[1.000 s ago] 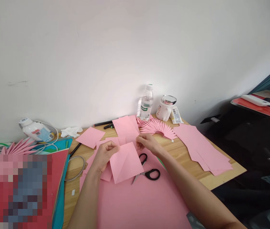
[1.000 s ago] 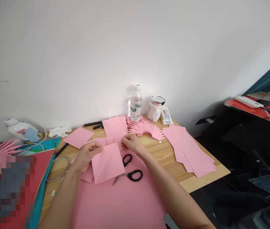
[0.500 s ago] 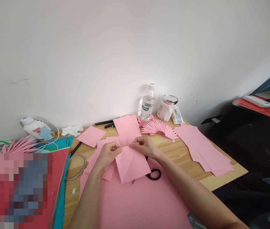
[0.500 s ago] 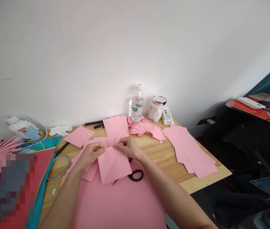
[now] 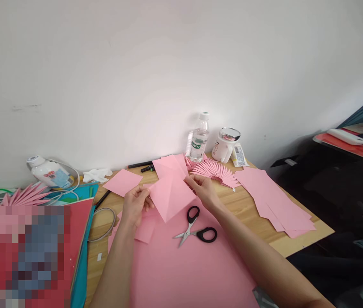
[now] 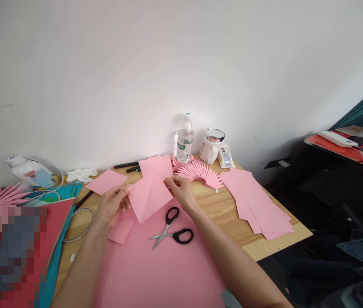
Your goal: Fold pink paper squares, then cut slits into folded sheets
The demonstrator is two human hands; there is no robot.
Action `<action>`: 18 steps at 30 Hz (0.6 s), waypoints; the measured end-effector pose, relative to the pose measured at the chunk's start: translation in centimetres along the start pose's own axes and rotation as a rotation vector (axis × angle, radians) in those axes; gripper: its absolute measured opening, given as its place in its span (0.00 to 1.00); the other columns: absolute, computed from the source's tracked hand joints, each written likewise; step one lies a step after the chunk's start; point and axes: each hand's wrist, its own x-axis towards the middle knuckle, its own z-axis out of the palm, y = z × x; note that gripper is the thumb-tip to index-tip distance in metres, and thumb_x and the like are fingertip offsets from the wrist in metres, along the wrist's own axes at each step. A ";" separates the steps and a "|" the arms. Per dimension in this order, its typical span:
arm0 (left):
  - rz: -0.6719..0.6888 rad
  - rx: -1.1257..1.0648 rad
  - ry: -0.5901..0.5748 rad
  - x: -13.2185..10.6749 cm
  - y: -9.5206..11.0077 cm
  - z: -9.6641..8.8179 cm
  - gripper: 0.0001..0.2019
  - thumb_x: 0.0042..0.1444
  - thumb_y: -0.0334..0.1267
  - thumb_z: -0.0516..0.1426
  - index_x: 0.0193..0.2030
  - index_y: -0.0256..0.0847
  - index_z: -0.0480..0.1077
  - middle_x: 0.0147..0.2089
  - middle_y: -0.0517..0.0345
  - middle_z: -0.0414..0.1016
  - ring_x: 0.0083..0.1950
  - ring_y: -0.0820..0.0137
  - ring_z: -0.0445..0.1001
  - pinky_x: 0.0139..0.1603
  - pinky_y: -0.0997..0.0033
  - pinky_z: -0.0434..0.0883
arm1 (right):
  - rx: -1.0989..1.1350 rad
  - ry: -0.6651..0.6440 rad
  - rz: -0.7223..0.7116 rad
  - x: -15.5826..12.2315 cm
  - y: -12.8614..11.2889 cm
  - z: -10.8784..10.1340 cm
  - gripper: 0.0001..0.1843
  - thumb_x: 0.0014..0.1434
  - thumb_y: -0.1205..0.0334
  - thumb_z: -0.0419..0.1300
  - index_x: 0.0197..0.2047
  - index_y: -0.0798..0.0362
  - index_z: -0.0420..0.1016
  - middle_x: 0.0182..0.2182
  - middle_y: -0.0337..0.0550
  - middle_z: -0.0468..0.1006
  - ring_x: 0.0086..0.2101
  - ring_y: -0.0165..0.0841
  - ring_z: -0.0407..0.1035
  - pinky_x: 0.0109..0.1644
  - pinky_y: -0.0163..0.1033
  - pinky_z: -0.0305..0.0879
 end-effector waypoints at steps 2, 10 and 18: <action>0.039 -0.015 0.123 0.5 -0.1 -0.3 0.08 0.39 0.41 0.56 0.23 0.39 0.62 0.11 0.66 0.62 0.13 0.76 0.60 0.13 0.78 0.54 | -0.045 0.068 -0.015 0.4 0.6 -0.2 0.15 0.53 0.52 0.53 0.29 0.56 0.69 0.25 0.43 0.73 0.22 0.28 0.64 0.24 0.33 0.59; 0.130 0.195 0.440 1.7 -1.9 -1.9 0.09 0.42 0.41 0.54 0.27 0.37 0.69 0.19 0.61 0.66 0.18 0.74 0.60 0.20 0.72 0.58 | -0.422 0.205 -0.065 0.7 2.2 -0.4 0.15 0.46 0.63 0.60 0.40 0.53 0.72 0.41 0.48 0.74 0.43 0.42 0.65 0.46 0.46 0.59; 0.321 0.488 0.579 1.0 -1.0 -1.9 0.12 0.45 0.34 0.54 0.37 0.37 0.72 0.38 0.49 0.71 0.33 0.66 0.68 0.39 0.64 0.65 | -0.687 0.140 -0.055 0.5 2.8 -0.3 0.22 0.45 0.64 0.61 0.46 0.54 0.68 0.38 0.46 0.73 0.34 0.36 0.68 0.36 0.39 0.61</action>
